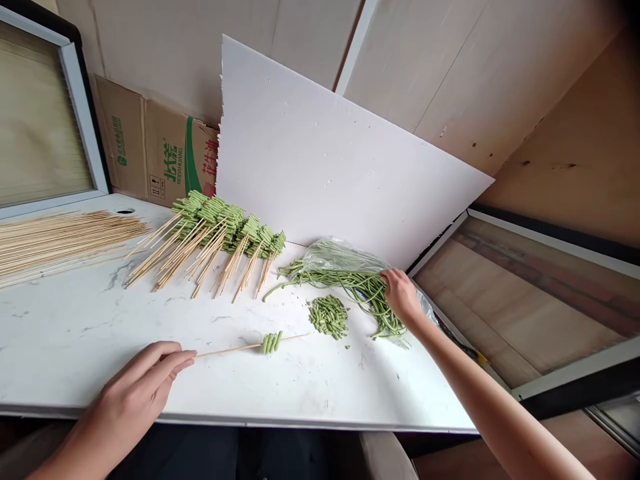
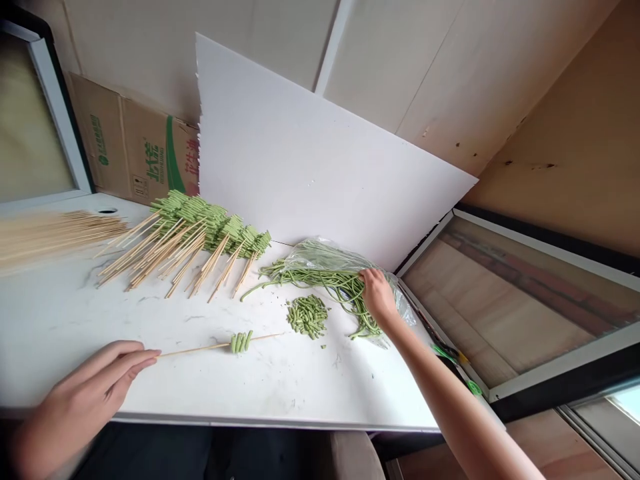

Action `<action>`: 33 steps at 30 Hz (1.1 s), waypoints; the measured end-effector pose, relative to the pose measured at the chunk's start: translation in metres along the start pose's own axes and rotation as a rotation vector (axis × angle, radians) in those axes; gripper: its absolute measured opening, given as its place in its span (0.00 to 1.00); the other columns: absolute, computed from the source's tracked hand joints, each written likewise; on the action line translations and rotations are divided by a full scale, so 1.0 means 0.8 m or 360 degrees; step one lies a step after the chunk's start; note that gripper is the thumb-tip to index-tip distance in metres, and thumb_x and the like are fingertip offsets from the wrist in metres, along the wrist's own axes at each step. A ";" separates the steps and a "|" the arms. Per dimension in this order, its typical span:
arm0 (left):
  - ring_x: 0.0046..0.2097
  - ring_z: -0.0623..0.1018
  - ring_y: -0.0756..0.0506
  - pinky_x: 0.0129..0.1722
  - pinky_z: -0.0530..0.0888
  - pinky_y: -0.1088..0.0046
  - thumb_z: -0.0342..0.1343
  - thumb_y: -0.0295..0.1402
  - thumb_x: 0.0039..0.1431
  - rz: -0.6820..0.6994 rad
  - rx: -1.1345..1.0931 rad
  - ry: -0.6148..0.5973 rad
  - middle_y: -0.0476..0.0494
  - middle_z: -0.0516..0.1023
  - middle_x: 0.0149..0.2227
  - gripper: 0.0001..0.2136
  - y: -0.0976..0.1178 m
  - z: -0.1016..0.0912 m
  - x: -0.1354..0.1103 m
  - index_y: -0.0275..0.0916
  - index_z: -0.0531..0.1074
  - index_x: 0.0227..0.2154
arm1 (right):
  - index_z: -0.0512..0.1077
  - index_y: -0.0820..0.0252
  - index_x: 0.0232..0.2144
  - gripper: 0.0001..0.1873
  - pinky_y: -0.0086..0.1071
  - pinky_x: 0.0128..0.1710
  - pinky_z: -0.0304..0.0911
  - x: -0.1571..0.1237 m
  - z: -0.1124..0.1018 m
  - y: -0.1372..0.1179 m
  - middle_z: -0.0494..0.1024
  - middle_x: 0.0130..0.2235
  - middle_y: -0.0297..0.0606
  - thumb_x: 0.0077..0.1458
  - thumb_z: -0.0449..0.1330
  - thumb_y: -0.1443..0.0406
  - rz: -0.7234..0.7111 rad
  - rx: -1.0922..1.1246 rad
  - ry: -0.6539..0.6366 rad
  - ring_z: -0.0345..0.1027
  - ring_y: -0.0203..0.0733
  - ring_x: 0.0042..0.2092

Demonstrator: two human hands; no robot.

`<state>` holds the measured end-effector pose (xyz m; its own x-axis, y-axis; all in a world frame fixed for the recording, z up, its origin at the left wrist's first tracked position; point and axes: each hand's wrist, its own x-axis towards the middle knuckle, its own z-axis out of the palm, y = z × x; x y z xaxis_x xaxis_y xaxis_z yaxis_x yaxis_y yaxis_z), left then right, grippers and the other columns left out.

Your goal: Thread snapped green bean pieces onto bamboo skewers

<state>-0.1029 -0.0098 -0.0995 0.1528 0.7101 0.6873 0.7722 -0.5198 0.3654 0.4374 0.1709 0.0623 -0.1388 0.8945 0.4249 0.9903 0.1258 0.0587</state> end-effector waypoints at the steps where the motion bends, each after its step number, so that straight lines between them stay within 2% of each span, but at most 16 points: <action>1: 0.47 0.84 0.43 0.55 0.79 0.66 0.50 0.32 0.70 0.0059 0.0029 -0.0016 0.49 0.83 0.45 0.12 0.001 -0.004 0.004 0.48 0.79 0.46 | 0.77 0.62 0.56 0.24 0.46 0.58 0.66 0.004 -0.011 0.000 0.81 0.52 0.52 0.68 0.46 0.72 0.0024 0.0057 0.0082 0.71 0.56 0.55; 6: 0.47 0.82 0.43 0.56 0.76 0.67 0.48 0.32 0.71 0.0114 0.0067 -0.0064 0.47 0.82 0.45 0.12 -0.010 -0.011 0.012 0.44 0.77 0.46 | 0.81 0.64 0.45 0.19 0.42 0.55 0.67 0.044 -0.053 -0.010 0.85 0.45 0.51 0.66 0.49 0.71 0.0031 0.0241 0.0287 0.74 0.53 0.51; 12: 0.43 0.81 0.45 0.49 0.78 0.70 0.48 0.33 0.72 0.0064 0.0058 -0.0037 0.46 0.81 0.42 0.13 -0.039 -0.011 0.016 0.41 0.78 0.42 | 0.81 0.67 0.41 0.14 0.38 0.45 0.72 0.105 -0.092 -0.039 0.86 0.39 0.48 0.63 0.55 0.70 0.0198 0.0657 0.0382 0.78 0.46 0.39; 15: 0.41 0.81 0.46 0.46 0.77 0.71 0.47 0.34 0.73 0.0032 0.0047 -0.0006 0.45 0.81 0.40 0.13 -0.055 -0.013 0.019 0.40 0.78 0.40 | 0.80 0.67 0.40 0.11 0.37 0.39 0.73 0.130 -0.129 -0.074 0.86 0.39 0.47 0.63 0.59 0.67 0.0152 0.0859 0.0449 0.76 0.41 0.32; 18: 0.40 0.81 0.45 0.44 0.76 0.70 0.48 0.36 0.72 -0.0041 0.0023 -0.0024 0.44 0.81 0.40 0.14 -0.071 -0.016 0.022 0.41 0.78 0.38 | 0.79 0.65 0.35 0.07 0.36 0.38 0.75 0.145 -0.173 -0.119 0.85 0.36 0.46 0.64 0.63 0.66 0.0022 0.1008 0.0548 0.75 0.39 0.31; 21: 0.39 0.80 0.43 0.41 0.75 0.69 0.48 0.37 0.71 -0.0092 0.0031 -0.0104 0.44 0.82 0.37 0.15 -0.081 -0.021 0.024 0.42 0.78 0.34 | 0.77 0.64 0.34 0.08 0.35 0.37 0.77 0.146 -0.208 -0.164 0.83 0.34 0.44 0.64 0.66 0.64 -0.0058 0.1334 0.0512 0.75 0.39 0.32; 23: 0.39 0.80 0.42 0.42 0.74 0.67 0.48 0.37 0.70 -0.0090 0.0085 -0.0148 0.43 0.82 0.35 0.16 -0.080 -0.024 0.026 0.42 0.78 0.31 | 0.77 0.63 0.34 0.09 0.35 0.37 0.78 0.137 -0.221 -0.189 0.82 0.34 0.43 0.65 0.66 0.63 -0.0076 0.1563 0.0462 0.76 0.39 0.34; 25: 0.41 0.80 0.39 0.42 0.73 0.64 0.48 0.36 0.70 -0.0082 0.0204 -0.0119 0.42 0.83 0.35 0.15 -0.073 -0.031 0.031 0.42 0.79 0.31 | 0.76 0.63 0.34 0.11 0.36 0.38 0.79 0.121 -0.224 -0.211 0.81 0.34 0.42 0.65 0.67 0.60 -0.0075 0.1738 0.0401 0.77 0.39 0.35; 28: 0.47 0.79 0.36 0.44 0.72 0.60 0.50 0.36 0.69 -0.0048 0.0342 0.0041 0.40 0.84 0.41 0.13 -0.045 -0.053 0.047 0.42 0.80 0.39 | 0.76 0.62 0.34 0.18 0.38 0.41 0.80 0.093 -0.212 -0.241 0.81 0.33 0.41 0.61 0.71 0.53 -0.0113 0.1940 0.0318 0.76 0.38 0.35; 33: 0.44 0.80 0.40 0.47 0.75 0.63 0.51 0.41 0.72 -0.0039 0.0090 0.0360 0.39 0.83 0.45 0.14 0.038 -0.108 0.101 0.40 0.78 0.45 | 0.76 0.61 0.38 0.25 0.40 0.46 0.81 0.050 -0.181 -0.305 0.83 0.37 0.41 0.55 0.72 0.46 -0.0248 0.2353 0.0191 0.78 0.40 0.38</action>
<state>-0.1206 -0.0091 0.0211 -0.0039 0.5945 0.8041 0.8082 -0.4717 0.3526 0.1899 0.1140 0.1963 -0.1668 0.8009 0.5751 0.0588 0.5903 -0.8050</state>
